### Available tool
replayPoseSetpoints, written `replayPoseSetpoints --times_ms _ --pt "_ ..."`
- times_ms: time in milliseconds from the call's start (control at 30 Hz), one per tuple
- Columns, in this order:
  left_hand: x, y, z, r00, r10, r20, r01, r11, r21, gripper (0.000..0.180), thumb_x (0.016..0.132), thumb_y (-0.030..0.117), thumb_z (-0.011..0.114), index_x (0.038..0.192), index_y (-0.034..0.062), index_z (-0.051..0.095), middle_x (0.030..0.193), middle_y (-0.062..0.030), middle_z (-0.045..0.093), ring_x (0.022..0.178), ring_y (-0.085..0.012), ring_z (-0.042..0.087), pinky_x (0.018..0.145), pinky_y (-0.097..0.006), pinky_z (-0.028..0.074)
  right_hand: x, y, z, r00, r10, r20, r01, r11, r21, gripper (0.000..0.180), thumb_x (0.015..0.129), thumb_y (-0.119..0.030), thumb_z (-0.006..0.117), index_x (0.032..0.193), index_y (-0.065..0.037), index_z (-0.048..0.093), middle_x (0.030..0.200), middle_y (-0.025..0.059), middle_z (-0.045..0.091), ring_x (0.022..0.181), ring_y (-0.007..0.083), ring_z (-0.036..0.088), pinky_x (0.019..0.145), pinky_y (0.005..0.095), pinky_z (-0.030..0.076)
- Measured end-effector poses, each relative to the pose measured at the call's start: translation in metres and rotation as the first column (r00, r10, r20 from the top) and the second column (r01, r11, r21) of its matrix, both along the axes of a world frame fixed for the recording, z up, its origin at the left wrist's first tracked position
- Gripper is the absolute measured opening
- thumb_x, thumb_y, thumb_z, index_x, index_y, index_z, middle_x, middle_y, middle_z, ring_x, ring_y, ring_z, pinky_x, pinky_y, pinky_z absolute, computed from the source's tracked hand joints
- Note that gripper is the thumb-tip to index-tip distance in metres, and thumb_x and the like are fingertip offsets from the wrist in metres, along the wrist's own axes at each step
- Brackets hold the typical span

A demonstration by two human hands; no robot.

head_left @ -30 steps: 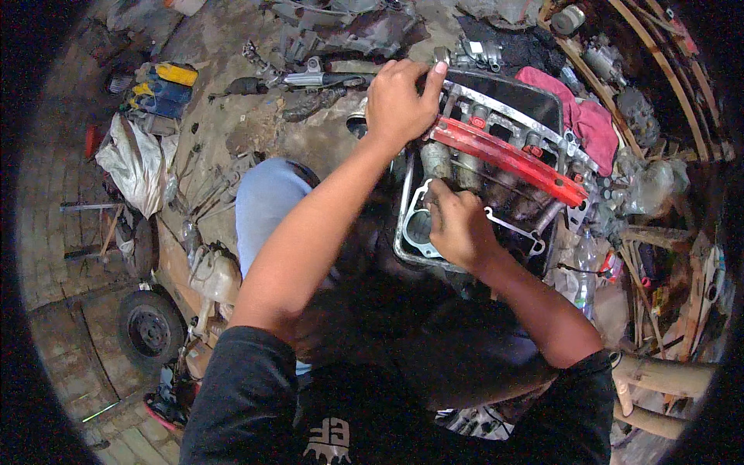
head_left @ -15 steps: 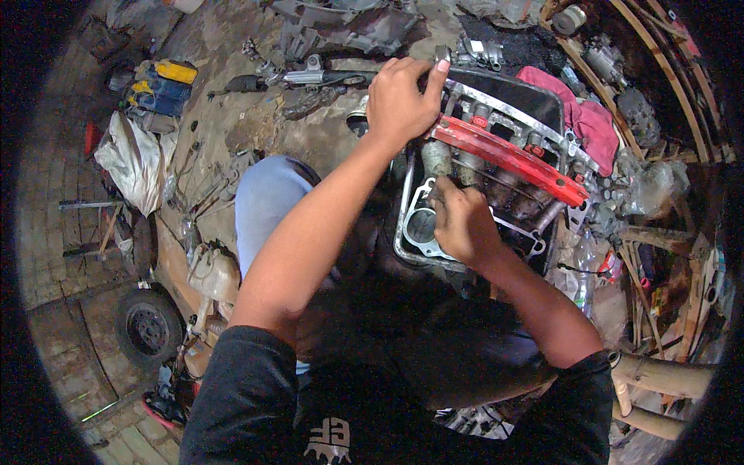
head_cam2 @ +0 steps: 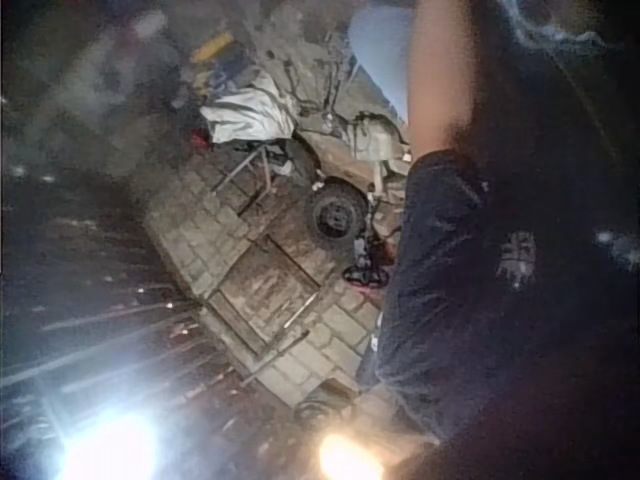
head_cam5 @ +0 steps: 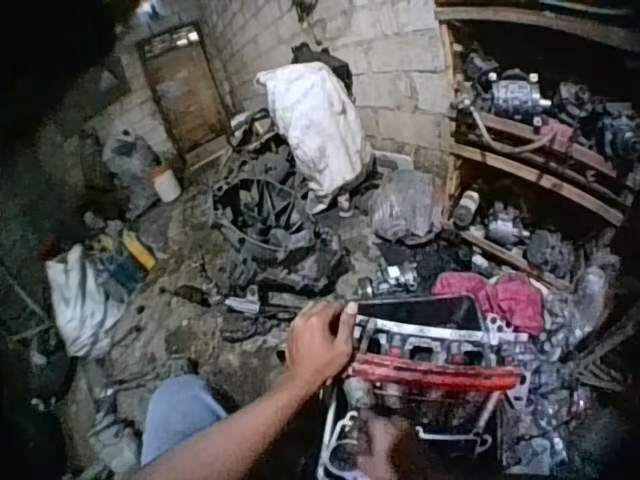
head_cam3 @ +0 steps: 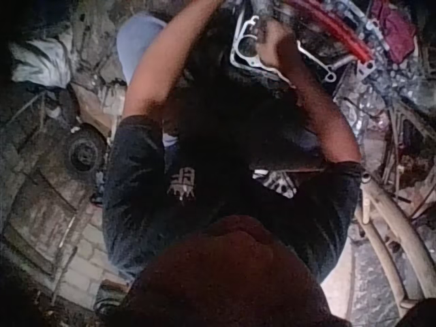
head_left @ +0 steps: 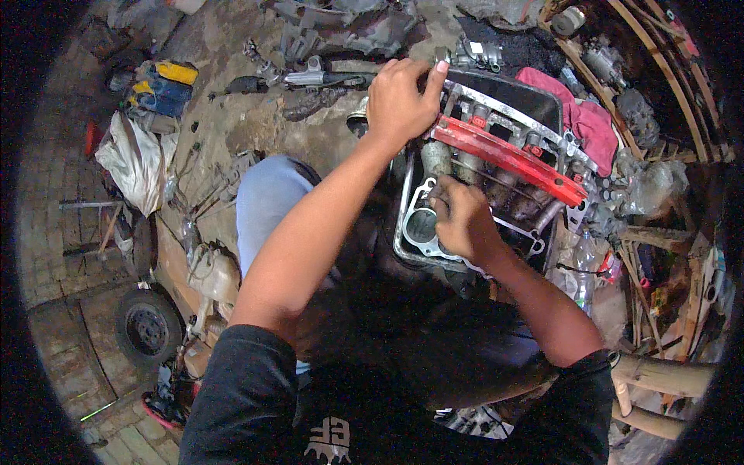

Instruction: The person sits on the floor and works on a disassembled engine block. They place a head gasket onto the engine block, align it, and use a tool to clean or scrape the surface around the gasket and cylinder openings.

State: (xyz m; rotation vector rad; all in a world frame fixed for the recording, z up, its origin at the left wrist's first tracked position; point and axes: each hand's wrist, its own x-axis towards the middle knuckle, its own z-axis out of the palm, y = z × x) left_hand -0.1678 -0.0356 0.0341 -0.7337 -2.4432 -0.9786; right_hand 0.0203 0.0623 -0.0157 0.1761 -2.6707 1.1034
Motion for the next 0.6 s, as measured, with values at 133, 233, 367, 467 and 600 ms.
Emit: replayPoseSetpoints --times_ms 133,233,367,467,600 --pt "0.0 -0.004 -0.003 1.0 0.002 0.006 -0.002 1.0 0.016 0.045 0.1 0.038 0.06 0.089 -0.0045 0.073 0.087 -0.0238 0.07 0.085 -0.0423 0.066 0.08 -0.049 0.051 0.0 -0.005 0.024 0.969 0.081 0.234 -0.115 0.984 0.136 0.029 0.08 0.003 0.067 0.107 0.001 0.058 0.084 0.0194 0.069 0.079 0.0412 0.069 0.067 0.0507 0.054" --pt "0.0 -0.004 -0.003 1.0 0.003 0.011 -0.003 1.0 0.014 0.045 0.101 0.037 0.059 0.089 -0.0043 0.072 0.087 -0.0236 0.069 0.084 -0.0422 0.066 0.079 -0.049 0.051 0.0 -0.002 0.019 0.977 0.124 0.171 -0.153 0.974 0.168 0.052 0.073 -0.002 0.071 0.122 0.004 0.055 0.088 0.0214 0.07 0.083 0.0448 0.069 0.077 0.0536 0.056" --pt "-0.001 -0.001 -0.002 1.0 -0.012 0.019 0.012 1.0 0.006 0.045 0.101 0.037 0.057 0.089 -0.0042 0.072 0.087 -0.0234 0.069 0.085 -0.0422 0.065 0.079 -0.049 0.05 0.003 -0.006 0.027 0.956 0.106 0.273 -0.134 0.987 0.086 0.043 0.075 0.0 0.069 0.116 0.003 0.056 0.083 0.0212 0.068 0.081 0.0428 0.069 0.074 0.0525 0.056" --pt "0.0 -0.002 -0.001 0.999 -0.001 0.033 0.002 1.0 -0.019 0.046 0.101 0.037 0.057 0.089 -0.0043 0.072 0.088 -0.0235 0.069 0.085 -0.0424 0.065 0.08 -0.049 0.051 0.0 -0.002 0.022 0.982 0.07 0.177 -0.069 0.998 -0.017 0.027 0.081 0.003 0.065 0.107 0.001 0.058 0.079 0.0227 0.067 0.079 0.0419 0.069 0.068 0.0509 0.054" --pt "-0.001 -0.003 -0.002 1.0 0.002 0.01 -0.002 1.0 -0.005 0.046 0.101 0.038 0.058 0.09 -0.0045 0.073 0.089 -0.0237 0.07 0.085 -0.0429 0.066 0.08 -0.049 0.051 -0.002 -0.002 0.023 0.982 0.077 0.175 -0.091 0.993 0.073 0.024 0.082 0.004 0.064 0.106 0.001 0.059 0.08 0.0241 0.066 0.08 0.045 0.067 0.069 0.0529 0.053"
